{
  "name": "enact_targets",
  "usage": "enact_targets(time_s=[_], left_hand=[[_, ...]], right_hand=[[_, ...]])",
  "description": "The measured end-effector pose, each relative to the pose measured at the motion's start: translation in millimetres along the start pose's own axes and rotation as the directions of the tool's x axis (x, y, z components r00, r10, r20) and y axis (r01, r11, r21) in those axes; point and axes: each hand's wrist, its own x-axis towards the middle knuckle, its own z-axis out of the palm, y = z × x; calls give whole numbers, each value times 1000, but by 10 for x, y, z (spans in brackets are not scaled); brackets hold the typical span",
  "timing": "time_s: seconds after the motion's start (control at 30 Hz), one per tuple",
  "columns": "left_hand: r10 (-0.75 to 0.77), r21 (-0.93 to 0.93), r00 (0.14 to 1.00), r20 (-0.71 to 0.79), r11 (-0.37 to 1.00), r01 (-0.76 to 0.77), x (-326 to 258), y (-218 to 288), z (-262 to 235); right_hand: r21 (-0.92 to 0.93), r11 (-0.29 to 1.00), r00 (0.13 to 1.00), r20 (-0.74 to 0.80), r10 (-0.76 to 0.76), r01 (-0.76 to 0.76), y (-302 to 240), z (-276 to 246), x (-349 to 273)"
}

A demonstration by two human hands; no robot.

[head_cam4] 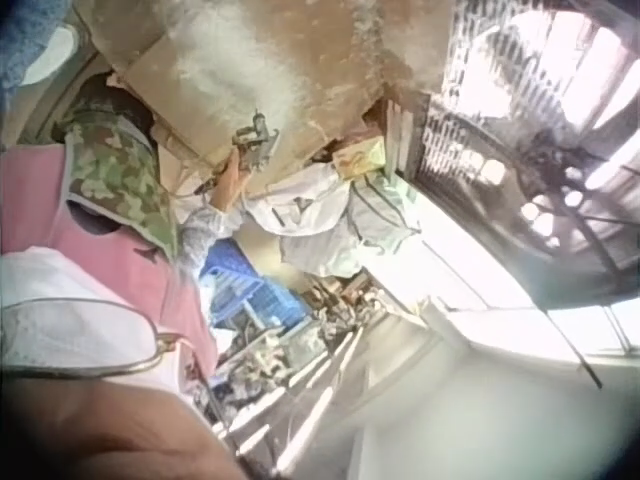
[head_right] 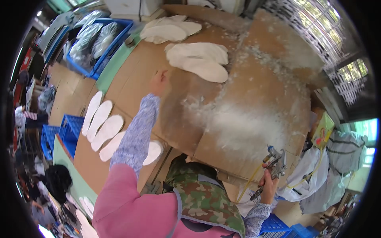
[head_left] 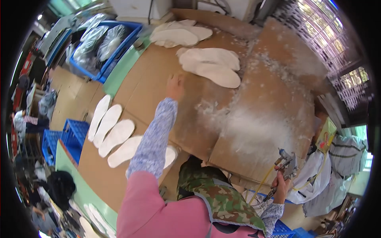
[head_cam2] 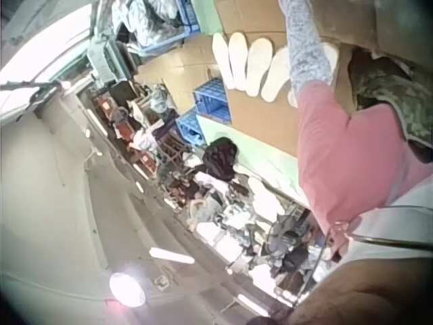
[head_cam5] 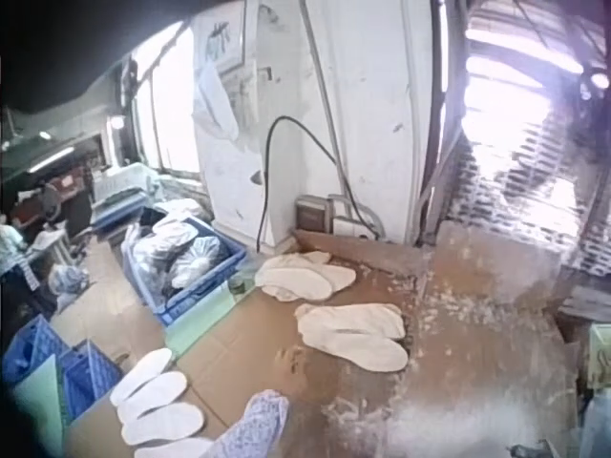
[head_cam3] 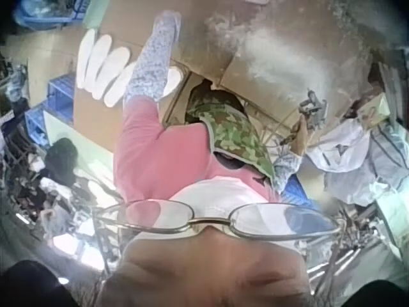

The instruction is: Applying a coating or adhesive to shoe insoles using a pneumatic spray gun.

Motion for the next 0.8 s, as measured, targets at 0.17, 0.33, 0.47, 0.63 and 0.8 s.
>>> enact_targets(time_s=[0.17,0.33,0.47,0.63,0.8], left_hand=[[-96,457,989,-116,878,139,712,-526,1107],[-243,519,933,264,851,75,925,-609,833],[169,68,938,304,978,-198,1299,347,384],[11,-583,746,666,631,511,1161,2167,41],[138,-739,764,631,406,537,596,3081,100]], right_hand=[[8,994,975,-193,109,-109,8,99,-134],[86,985,937,-303,171,-152,162,48,-201],[115,980,912,-360,195,-165,268,-17,-251],[146,974,914,-345,212,-171,351,-163,-233],[160,979,944,-283,171,-129,355,-251,-198]])
